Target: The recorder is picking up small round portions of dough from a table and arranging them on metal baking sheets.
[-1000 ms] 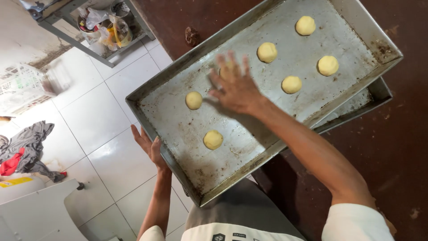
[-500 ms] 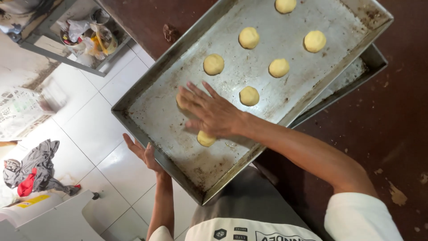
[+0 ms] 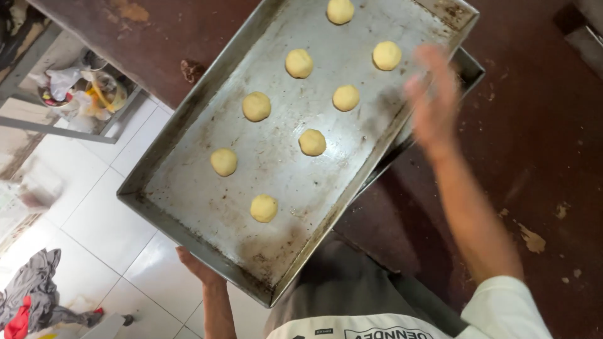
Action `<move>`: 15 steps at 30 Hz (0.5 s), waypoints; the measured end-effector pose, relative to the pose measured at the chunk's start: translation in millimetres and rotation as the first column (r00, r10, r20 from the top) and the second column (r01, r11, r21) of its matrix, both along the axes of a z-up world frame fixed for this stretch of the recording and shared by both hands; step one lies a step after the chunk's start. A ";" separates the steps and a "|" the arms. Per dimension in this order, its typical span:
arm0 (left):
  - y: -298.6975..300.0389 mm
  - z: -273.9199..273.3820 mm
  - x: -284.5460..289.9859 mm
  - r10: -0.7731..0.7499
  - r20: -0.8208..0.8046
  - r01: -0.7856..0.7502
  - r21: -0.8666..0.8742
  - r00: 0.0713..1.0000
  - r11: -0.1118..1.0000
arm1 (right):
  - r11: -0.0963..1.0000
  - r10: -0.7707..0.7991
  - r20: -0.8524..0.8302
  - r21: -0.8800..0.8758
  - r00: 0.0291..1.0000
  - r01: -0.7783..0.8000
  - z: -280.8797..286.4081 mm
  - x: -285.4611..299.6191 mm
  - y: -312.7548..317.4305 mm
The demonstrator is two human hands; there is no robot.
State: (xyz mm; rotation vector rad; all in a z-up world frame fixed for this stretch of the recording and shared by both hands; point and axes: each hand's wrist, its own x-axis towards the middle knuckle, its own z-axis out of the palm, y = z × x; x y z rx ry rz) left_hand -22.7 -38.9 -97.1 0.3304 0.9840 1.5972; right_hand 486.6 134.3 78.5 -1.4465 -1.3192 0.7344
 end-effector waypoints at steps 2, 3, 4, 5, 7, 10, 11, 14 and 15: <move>0.5 11.8 6.9 -0.041 0.009 0.041 -0.033 0.999 0.999 | 0.962 -0.250 -0.003 0.117 0.968 0.248 -47.9 101.8 31.8; 1.8 20.6 8.8 -0.047 -0.055 0.041 -0.104 0.997 0.994 | 0.932 -0.360 -0.039 0.038 0.932 0.361 -84.8 160.1 45.9; 2.9 29.8 11.3 -0.057 -0.119 0.036 -0.173 0.991 0.984 | 0.885 -0.466 -0.066 -0.046 0.882 0.464 -117.1 213.0 62.9; 2.1 38.1 15.0 -0.066 -0.119 0.046 -0.161 0.991 0.986 | 0.880 -0.474 -0.070 -0.035 0.878 0.473 -127.5 229.7 67.3; -0.7 56.1 23.2 -0.079 -0.135 0.023 -0.375 0.988 0.927 | 0.762 -0.572 -0.064 -0.409 0.818 0.502 -147.6 263.0 79.7; -33.5 21.9 -0.8 -0.128 -0.051 0.079 -0.547 0.991 0.833 | 0.702 -0.311 0.103 -0.646 0.945 0.301 -124.5 236.4 89.5; -36.2 11.1 -10.0 -0.133 -0.063 0.077 -0.551 0.989 0.831 | 0.698 -0.316 0.092 -0.652 0.944 0.297 -109.9 222.2 88.7; -49.1 13.9 -26.0 -0.188 -0.069 0.094 -0.671 0.980 0.735 | 0.684 -0.394 -0.296 -0.727 0.870 0.062 -81.7 193.3 72.2; -40.4 25.8 -14.7 -0.204 -0.091 0.093 -0.665 0.975 0.741 | 0.655 -0.411 -0.334 -0.755 0.848 0.021 -72.7 194.9 77.0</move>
